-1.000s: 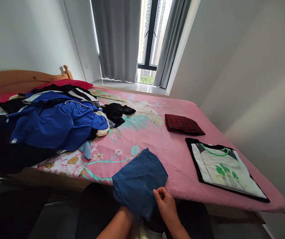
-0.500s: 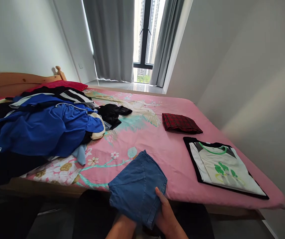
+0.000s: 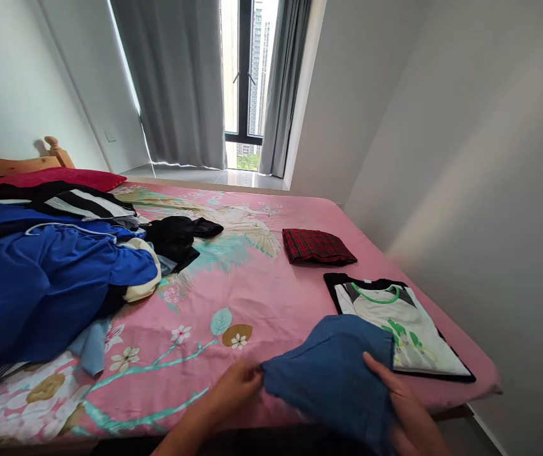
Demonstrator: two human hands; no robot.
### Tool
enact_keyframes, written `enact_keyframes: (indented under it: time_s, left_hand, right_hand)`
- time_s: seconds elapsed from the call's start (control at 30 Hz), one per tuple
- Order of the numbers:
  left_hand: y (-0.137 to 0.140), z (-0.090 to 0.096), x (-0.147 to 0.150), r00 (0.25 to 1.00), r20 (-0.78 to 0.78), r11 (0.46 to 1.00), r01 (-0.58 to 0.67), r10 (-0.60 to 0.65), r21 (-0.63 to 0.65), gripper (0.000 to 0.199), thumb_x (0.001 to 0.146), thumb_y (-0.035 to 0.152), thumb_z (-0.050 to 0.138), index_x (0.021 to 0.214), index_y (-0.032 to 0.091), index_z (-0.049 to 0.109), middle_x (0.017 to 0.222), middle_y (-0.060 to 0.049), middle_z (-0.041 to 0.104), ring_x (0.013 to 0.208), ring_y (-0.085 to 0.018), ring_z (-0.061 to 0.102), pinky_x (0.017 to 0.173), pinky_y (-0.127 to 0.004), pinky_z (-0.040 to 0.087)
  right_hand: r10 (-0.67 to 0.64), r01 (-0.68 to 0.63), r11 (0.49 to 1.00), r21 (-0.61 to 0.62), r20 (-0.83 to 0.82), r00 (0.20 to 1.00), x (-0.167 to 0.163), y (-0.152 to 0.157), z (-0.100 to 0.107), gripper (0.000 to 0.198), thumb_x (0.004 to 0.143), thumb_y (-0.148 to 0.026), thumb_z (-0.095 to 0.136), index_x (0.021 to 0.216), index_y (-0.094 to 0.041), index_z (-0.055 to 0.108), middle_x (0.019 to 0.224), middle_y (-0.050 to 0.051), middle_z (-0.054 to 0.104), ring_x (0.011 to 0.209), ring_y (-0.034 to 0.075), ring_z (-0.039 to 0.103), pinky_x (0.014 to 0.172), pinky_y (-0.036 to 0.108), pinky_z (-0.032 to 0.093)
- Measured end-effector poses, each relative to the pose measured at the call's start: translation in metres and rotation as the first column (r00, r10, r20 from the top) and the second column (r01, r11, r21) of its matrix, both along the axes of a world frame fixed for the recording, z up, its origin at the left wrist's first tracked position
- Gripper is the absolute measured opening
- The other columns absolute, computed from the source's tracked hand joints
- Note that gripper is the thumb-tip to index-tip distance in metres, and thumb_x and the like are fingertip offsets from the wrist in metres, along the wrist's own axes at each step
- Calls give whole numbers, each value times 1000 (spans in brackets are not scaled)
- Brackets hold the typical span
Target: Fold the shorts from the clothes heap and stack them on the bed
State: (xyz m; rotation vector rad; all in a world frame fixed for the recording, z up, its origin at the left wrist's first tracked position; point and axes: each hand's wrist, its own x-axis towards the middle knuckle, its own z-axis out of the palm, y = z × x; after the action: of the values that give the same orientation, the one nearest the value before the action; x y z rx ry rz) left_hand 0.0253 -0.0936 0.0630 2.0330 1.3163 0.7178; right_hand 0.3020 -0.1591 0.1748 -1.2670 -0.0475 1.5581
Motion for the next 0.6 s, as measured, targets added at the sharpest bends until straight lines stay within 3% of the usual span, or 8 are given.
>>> enact_keyframes:
  time_s: [0.07,0.13,0.23,0.37,0.47,0.53,0.6]
  left_hand:
    - [32,-2,-3,967,-183,984,-172,179,53,31,87,33,48,107,20,67,121,-8,63,115,-28,53,99,-45,40]
    - [57,-13,-8,869,-330,929,-326,368,176,39,85,31,50,121,19,60,135,-11,53,129,-30,41,109,-54,23]
    - [73,-39,-15,807,-396,889,-321,438,327,47,86,31,47,132,19,51,143,-10,44,135,-26,33,114,-53,7]
    - [72,-63,-23,792,-393,850,-281,467,446,44,88,35,45,129,22,54,139,-8,50,132,-24,39,114,-50,12]
    - [75,-72,-29,777,-384,806,-254,499,535,44,86,37,48,128,26,54,138,-5,51,130,-24,42,112,-49,17]
    - [79,-79,-33,774,-371,770,-225,514,598,45,84,37,50,128,27,54,137,-4,53,128,-23,45,112,-47,19]
    - [83,-88,-36,773,-356,744,-215,526,633,45,82,36,52,127,29,55,135,-4,55,125,-23,48,112,-46,19]
  right_hand:
    - [-89,85,993,76,53,995,26,15,-3,47,71,-29,70,116,-15,63,97,13,71,97,28,66,89,45,53]
    - [-140,123,976,179,84,987,46,39,-10,41,76,-26,65,116,-16,63,100,13,70,100,27,65,92,45,52]
    - [-177,143,944,297,90,980,63,95,-12,34,80,-20,58,114,-15,63,101,14,69,103,26,64,92,46,52]
    - [-192,152,874,462,40,981,69,202,18,32,82,-15,53,113,-13,61,101,12,69,102,23,64,90,46,52]
    - [-252,239,767,596,-62,966,72,287,43,32,84,-15,48,114,-15,59,103,9,69,99,19,64,89,45,52]
    - [-293,305,723,620,-124,948,74,337,44,33,85,-16,45,115,-17,58,103,7,69,96,17,65,88,43,53]
    - [-317,342,738,582,-149,937,71,377,25,35,84,-15,43,115,-17,58,103,6,69,92,15,65,87,41,53]
